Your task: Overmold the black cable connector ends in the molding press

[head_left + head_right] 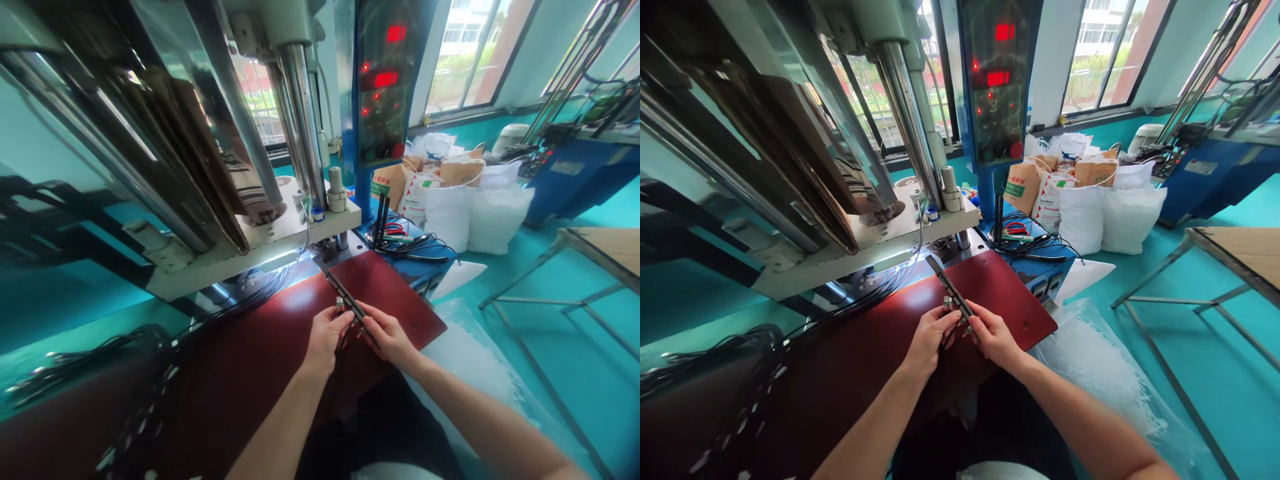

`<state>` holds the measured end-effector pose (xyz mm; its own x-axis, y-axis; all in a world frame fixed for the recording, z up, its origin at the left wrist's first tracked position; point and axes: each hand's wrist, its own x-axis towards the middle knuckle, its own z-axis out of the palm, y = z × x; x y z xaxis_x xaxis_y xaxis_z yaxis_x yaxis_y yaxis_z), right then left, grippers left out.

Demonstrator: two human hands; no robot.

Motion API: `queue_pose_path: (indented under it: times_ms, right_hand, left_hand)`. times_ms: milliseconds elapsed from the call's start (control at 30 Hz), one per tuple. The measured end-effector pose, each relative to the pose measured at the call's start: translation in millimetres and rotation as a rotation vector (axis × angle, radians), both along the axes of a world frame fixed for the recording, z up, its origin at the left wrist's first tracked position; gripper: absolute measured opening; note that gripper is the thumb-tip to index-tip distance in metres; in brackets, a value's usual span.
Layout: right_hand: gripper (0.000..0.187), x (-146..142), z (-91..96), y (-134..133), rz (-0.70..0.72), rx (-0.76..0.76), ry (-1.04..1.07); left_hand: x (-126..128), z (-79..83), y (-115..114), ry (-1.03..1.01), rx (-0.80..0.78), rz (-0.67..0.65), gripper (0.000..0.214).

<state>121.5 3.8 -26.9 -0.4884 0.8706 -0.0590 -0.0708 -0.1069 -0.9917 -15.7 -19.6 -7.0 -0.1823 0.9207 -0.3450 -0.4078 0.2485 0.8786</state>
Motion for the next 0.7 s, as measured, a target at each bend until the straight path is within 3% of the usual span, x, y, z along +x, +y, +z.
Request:
queue_pose_path:
  times_ms: [233,533,700]
  right_hand:
    - [0.057,1,1.2,-2,-0.064,-0.104,0.084]
    - [0.055,3,-3.6,-1,-0.057,-0.119,0.119]
    - [0.054,4,-3.7,-1,-0.057,-0.135,0.132]
  left_hand:
    - [-9,13.8,0,0.027,0.044,0.079,0.037]
    - [-12,7.0,5,0.203,0.179,0.051,0.029]
    - [-14,14.1,7,0.117,0.092,0.075,0.023]
